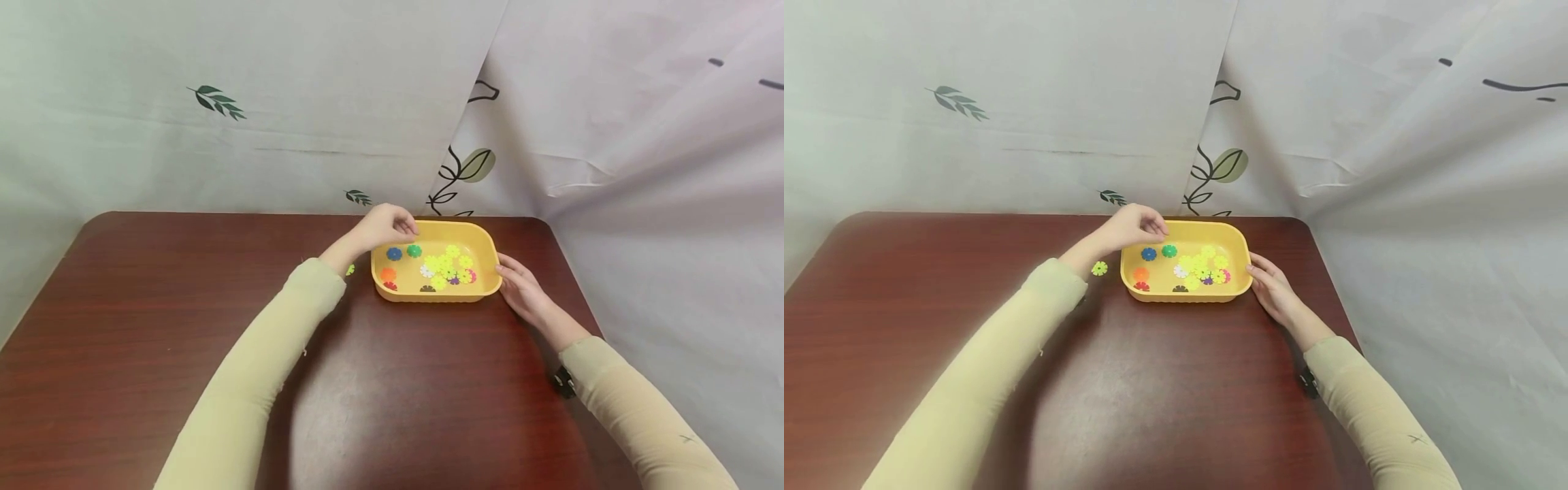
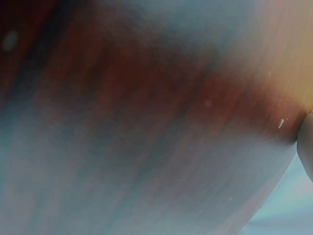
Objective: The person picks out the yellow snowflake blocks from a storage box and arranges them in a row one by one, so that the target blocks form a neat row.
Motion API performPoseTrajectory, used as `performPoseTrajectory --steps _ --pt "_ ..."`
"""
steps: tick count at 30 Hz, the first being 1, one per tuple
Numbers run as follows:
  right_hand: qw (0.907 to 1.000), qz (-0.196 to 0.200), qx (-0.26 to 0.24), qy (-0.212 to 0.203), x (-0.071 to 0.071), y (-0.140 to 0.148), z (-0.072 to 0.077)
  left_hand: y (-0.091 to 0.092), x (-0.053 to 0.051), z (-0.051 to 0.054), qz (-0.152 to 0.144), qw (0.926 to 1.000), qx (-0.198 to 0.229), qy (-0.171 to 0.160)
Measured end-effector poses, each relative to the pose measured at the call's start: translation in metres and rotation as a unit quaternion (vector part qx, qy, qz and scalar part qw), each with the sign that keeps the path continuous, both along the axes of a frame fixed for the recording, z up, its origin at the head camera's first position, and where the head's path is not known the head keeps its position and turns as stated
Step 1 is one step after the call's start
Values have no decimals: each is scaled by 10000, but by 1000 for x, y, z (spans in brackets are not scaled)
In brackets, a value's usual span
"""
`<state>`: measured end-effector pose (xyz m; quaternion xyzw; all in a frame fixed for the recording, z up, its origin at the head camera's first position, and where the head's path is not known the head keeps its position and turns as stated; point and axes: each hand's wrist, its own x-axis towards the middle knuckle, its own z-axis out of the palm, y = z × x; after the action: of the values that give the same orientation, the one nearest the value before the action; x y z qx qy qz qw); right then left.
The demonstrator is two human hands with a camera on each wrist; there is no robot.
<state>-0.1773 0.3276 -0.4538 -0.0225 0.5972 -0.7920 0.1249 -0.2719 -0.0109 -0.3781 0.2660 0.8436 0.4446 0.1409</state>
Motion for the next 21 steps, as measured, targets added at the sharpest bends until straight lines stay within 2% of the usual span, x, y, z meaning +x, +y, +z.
performPoseTrajectory --steps 7,11,17,21 --pt "9999 -91 -11 -72 3 -3 3 27 3 -8 -301 9994 -173 -54" --pt "9999 -117 58 -94 4 -4 4 40 8 -14 -470 9983 -328 -107" --pt "9999 -123 -29 -16 5 -3 4 58 15 -25 -751 9951 -647 63" --pt "9999 -86 -129 25 6 -2 4 65 19 -32 -890 9936 -694 87"
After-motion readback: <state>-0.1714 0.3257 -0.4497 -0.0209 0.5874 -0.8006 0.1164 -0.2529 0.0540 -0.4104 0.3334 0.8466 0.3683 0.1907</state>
